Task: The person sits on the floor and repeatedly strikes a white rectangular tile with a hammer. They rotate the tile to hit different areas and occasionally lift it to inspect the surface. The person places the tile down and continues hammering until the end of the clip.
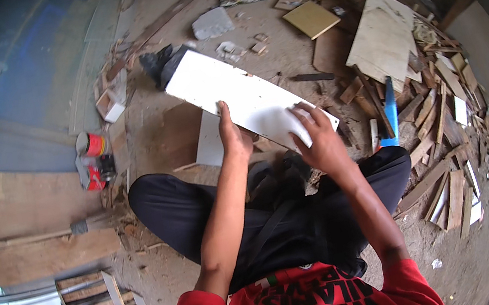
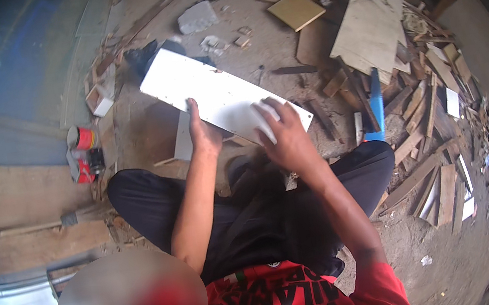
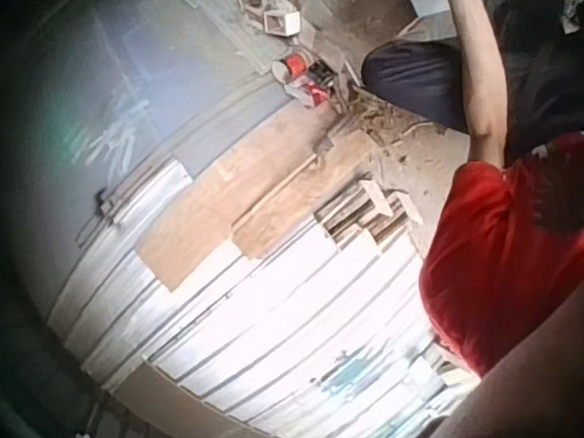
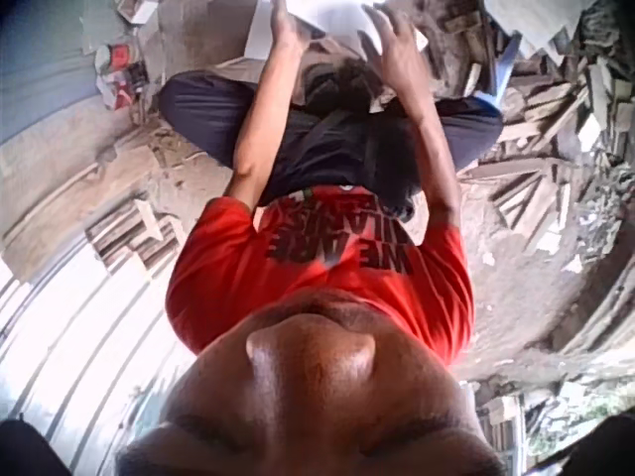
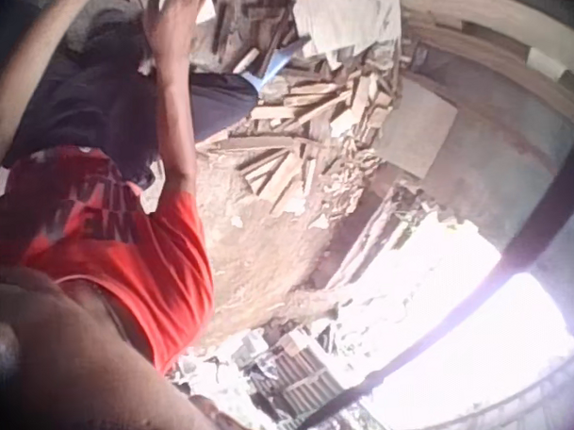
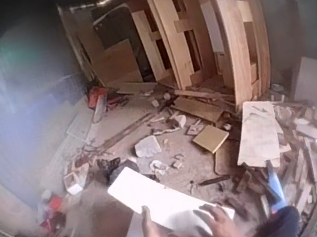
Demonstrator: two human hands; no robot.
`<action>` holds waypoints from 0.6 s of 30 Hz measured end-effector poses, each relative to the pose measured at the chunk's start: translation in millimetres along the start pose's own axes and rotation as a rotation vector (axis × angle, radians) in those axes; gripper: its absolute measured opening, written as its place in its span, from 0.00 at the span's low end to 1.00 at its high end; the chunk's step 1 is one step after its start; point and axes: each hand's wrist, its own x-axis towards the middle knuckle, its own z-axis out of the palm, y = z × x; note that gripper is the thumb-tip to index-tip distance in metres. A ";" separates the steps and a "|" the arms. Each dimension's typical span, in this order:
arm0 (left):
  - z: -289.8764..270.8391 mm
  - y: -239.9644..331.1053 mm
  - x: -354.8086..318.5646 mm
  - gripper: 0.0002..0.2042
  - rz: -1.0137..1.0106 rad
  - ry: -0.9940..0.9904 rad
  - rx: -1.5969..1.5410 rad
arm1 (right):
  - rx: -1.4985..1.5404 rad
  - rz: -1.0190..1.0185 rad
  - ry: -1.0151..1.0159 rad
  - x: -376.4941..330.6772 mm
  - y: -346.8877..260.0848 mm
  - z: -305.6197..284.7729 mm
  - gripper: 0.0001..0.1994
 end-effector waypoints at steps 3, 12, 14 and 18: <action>-27.8 57.9 5.2 0.42 -0.020 0.043 0.148 | 0.052 0.091 0.123 13.3 17.7 18.8 0.26; -78.2 93.7 73.3 0.37 -0.148 -0.018 0.775 | 0.857 0.346 -0.375 -22.5 -33.1 134.1 0.21; -71.2 96.9 81.1 0.34 -0.109 -0.025 0.882 | 0.798 0.425 -0.360 -23.9 -40.8 144.5 0.22; -95.4 88.3 95.5 0.36 0.352 -0.094 1.357 | 0.193 0.273 -0.048 -35.0 -40.1 161.1 0.24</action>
